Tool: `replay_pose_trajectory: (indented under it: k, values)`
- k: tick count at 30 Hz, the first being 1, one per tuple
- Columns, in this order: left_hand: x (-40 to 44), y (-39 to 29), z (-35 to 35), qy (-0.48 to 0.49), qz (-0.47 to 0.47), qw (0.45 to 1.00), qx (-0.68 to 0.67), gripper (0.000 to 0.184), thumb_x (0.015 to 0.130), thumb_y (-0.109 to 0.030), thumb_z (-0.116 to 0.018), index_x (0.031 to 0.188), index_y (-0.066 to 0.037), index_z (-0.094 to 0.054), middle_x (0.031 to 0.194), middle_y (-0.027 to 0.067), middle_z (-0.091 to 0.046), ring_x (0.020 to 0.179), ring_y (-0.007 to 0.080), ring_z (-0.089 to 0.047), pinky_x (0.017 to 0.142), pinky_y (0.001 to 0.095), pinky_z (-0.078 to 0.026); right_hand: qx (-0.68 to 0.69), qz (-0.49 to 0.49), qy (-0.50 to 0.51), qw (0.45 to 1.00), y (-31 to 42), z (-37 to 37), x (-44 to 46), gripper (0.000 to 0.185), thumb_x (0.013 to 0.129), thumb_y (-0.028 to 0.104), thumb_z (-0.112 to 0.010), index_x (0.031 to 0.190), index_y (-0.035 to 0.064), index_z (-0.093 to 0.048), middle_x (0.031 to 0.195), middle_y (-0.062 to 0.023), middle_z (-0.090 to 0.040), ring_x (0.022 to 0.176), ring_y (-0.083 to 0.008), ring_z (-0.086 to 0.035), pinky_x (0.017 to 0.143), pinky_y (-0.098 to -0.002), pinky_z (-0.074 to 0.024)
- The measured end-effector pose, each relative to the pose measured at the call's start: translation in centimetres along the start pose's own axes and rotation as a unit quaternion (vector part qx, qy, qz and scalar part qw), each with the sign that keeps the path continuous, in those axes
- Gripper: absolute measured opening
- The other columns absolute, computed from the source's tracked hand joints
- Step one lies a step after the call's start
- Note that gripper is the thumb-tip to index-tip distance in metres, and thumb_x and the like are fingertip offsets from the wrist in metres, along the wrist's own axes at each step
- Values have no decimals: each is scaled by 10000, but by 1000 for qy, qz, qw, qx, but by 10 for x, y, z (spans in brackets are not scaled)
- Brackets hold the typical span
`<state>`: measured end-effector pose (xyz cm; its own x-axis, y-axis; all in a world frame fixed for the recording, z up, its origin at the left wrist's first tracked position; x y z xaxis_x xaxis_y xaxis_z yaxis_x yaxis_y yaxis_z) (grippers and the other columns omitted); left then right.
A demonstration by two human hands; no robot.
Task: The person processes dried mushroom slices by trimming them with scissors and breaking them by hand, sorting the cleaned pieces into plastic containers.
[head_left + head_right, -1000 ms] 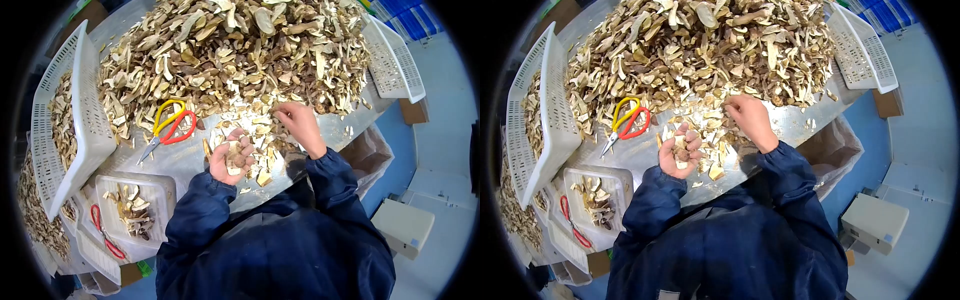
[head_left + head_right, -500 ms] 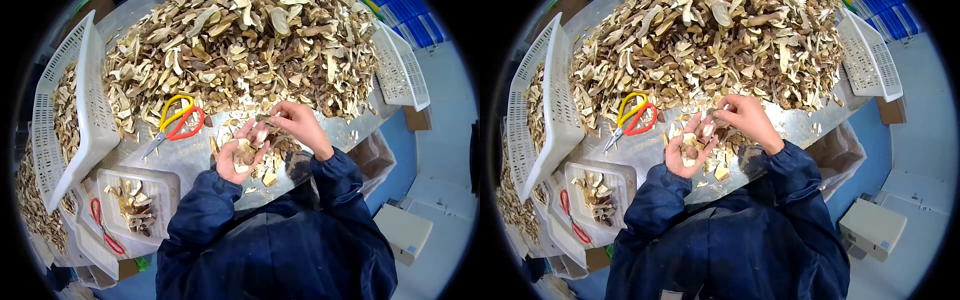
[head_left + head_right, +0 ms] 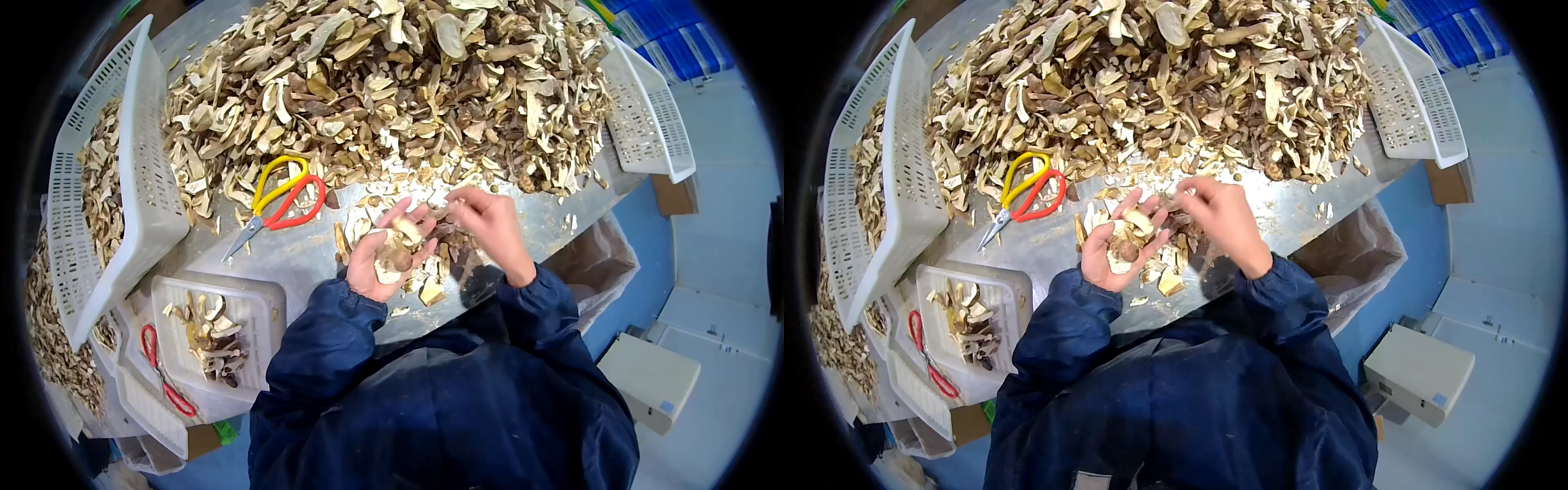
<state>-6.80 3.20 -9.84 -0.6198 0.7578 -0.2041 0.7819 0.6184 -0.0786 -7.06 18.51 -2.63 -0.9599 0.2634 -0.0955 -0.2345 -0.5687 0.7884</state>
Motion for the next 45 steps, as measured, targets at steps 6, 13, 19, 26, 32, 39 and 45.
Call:
replay_pose_trajectory:
  k: [6,13,19,26,32,39,45]
  values:
    - [1,3,14,33,12,998,-44,547,842,-235,-563,1331,-48,-404,1135,109,-559,1072,263,-544,1026,456,-387,-201,32,-118,972,-20,27,33,213,799,246,-660,815,36,-686,620,-143,-631,541,-272,-615,501,-356,-456]
    - [3,3,16,85,16,995,-42,557,859,-237,-531,1353,-33,-374,1141,124,-559,1091,268,-532,1000,436,-410,-309,51,-94,945,-21,-1,42,208,808,253,-642,826,49,-679,658,-145,-634,626,-308,-630,554,-376,-476]
    - [1,4,4,36,11,999,-20,616,866,-250,-512,1417,-69,-304,1363,155,-439,1263,306,-426,1084,486,-313,67,-52,33,996,-13,2,15,184,827,182,-643,857,3,-671,617,-15,-590,542,-63,-478,491,-225,-360]
    - [-1,6,14,27,34,999,-24,528,880,-256,-530,1352,-69,-382,1188,99,-514,1062,239,-530,922,407,-463,-111,-25,-145,983,-55,61,24,185,813,136,-639,934,-1,-663,685,-112,-639,542,-153,-558,523,-295,-428]
    - [-2,8,10,13,40,999,7,309,887,-220,-528,1158,-80,-474,1229,108,-493,1150,271,-507,920,396,-467,-206,39,-96,973,-45,25,15,207,776,139,-680,927,14,-612,727,-99,-598,630,-198,-579,574,-327,-441]
    - [-1,7,17,-2,43,993,108,271,883,-123,-504,1146,-75,-460,1224,123,-485,1123,264,-527,913,377,-492,309,-89,35,946,-34,-5,-6,197,839,58,-638,920,57,-458,728,-10,-557,629,-88,-551,458,-194,-376]
    - [0,6,10,22,32,993,109,409,880,-70,-494,1282,-63,-415,1199,118,-497,1090,238,-544,893,377,-506,457,-121,19,881,-26,-21,-26,170,873,-6,-537,1026,60,-500,858,-40,-599,638,-94,-550,494,-196,-385]
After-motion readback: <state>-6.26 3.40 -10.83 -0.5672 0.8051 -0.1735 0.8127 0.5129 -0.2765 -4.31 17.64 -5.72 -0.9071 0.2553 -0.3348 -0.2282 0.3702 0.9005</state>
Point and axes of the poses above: each hand's wrist, its own x-axis towards the middle knuckle, its own z-axis out of the back of the hand, y = z × x, the point moved 8 cm from there along x, towards the middle knuckle
